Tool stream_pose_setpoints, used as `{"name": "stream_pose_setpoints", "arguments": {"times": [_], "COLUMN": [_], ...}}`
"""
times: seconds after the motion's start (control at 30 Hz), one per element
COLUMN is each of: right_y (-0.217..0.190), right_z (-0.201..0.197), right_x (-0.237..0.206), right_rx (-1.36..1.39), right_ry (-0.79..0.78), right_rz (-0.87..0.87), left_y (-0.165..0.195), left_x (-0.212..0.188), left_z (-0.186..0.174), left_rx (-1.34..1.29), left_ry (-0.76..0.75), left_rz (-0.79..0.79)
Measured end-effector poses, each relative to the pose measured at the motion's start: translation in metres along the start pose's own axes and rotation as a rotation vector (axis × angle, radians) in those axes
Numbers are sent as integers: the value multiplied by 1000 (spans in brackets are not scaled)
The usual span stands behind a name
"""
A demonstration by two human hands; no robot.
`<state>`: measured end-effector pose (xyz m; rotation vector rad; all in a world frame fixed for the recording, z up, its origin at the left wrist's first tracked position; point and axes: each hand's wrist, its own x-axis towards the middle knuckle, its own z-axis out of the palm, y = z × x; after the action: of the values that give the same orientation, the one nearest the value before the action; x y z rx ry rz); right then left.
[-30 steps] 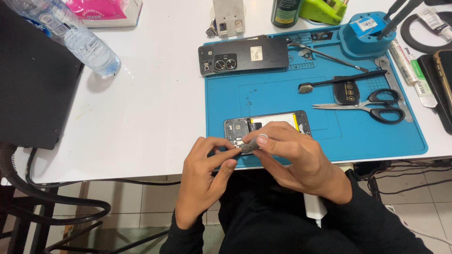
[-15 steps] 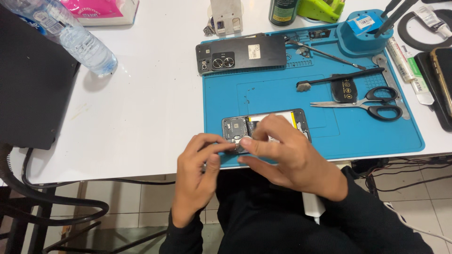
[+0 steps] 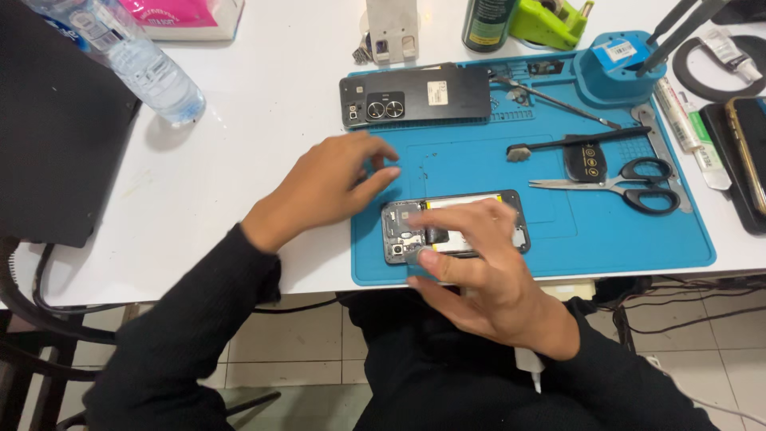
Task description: The person repairs a smartphone at a workbench. They hold the opened phone, use a spudger to pry at the battery and internal components, brush debris from the board, and use a precision screwdriver to unscrew and work on the phone's internals on a blue repair mat.
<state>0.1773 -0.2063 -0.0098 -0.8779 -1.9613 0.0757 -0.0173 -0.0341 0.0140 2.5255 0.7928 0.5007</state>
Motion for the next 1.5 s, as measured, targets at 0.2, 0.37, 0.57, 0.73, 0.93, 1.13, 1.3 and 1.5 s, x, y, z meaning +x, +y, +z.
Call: {"name": "stream_pose_setpoints", "arguments": {"times": [0.2, 0.37, 0.57, 0.73, 0.93, 1.13, 1.3, 1.5], "right_y": [5, 6, 1, -4, 4, 17, 34, 37], "right_z": [-1, -6, -9, -13, -7, -8, -14, -1], "right_x": [-11, -13, -7, 0, 3, -7, -18, -28], "right_rx": [-28, -59, -24, -30, 100, 87, 198, 245], "right_ry": [-48, -41, 25, -78, -95, 11, 265, 389], "right_rz": [6, 33, -20, -16, -2, -60, 68, 35], "left_y": [-19, -20, -24, -29, -30, -3, 46, 65], "left_x": [42, 56, 51, 54, 52, 34, -24, -61], "left_z": [16, 26, 42, 54, 54, 31, 21, 39], "left_rx": [70, 49, 14, 45, 90, 95, -14, -419], "left_ry": [-3, -43, 87, 164, 227, 284, 217, 383], "left_rz": [221, 203, 275, 392, 445, 307, 147, -91]}}
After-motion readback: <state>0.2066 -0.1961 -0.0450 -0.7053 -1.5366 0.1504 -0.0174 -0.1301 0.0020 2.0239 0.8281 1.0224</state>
